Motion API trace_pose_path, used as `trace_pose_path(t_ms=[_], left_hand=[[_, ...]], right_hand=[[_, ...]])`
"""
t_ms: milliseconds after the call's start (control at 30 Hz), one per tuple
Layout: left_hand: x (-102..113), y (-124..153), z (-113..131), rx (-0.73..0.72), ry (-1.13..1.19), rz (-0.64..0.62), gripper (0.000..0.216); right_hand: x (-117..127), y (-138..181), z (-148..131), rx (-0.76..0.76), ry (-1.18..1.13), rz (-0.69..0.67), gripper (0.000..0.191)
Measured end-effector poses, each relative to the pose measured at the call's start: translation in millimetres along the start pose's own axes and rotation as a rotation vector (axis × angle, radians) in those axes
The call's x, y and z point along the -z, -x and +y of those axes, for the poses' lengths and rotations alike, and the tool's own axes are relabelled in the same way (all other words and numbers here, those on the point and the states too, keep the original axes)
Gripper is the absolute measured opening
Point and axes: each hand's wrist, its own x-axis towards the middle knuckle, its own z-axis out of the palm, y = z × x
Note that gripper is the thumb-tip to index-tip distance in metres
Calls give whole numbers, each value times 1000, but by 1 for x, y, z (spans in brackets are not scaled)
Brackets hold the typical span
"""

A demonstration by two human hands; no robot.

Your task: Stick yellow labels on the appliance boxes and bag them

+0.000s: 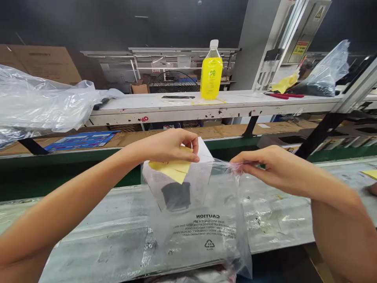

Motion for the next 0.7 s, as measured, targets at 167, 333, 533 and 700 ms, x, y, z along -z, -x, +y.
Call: trace_pose_path(t_ms=[167, 333, 533, 700], left_hand=[[5, 3, -14, 58, 250, -172, 32], [9, 1, -26, 90, 602, -268, 42], [23, 8, -30, 12, 690, -260, 34], [26, 18, -40, 105, 391, -249, 27]], right_hand=[[9, -2, 19, 121, -121, 76, 32], [5, 2, 1, 395, -270, 421, 27], [5, 2, -17, 521, -778, 741, 12], [16, 6, -14, 360, -1190, 741, 14]])
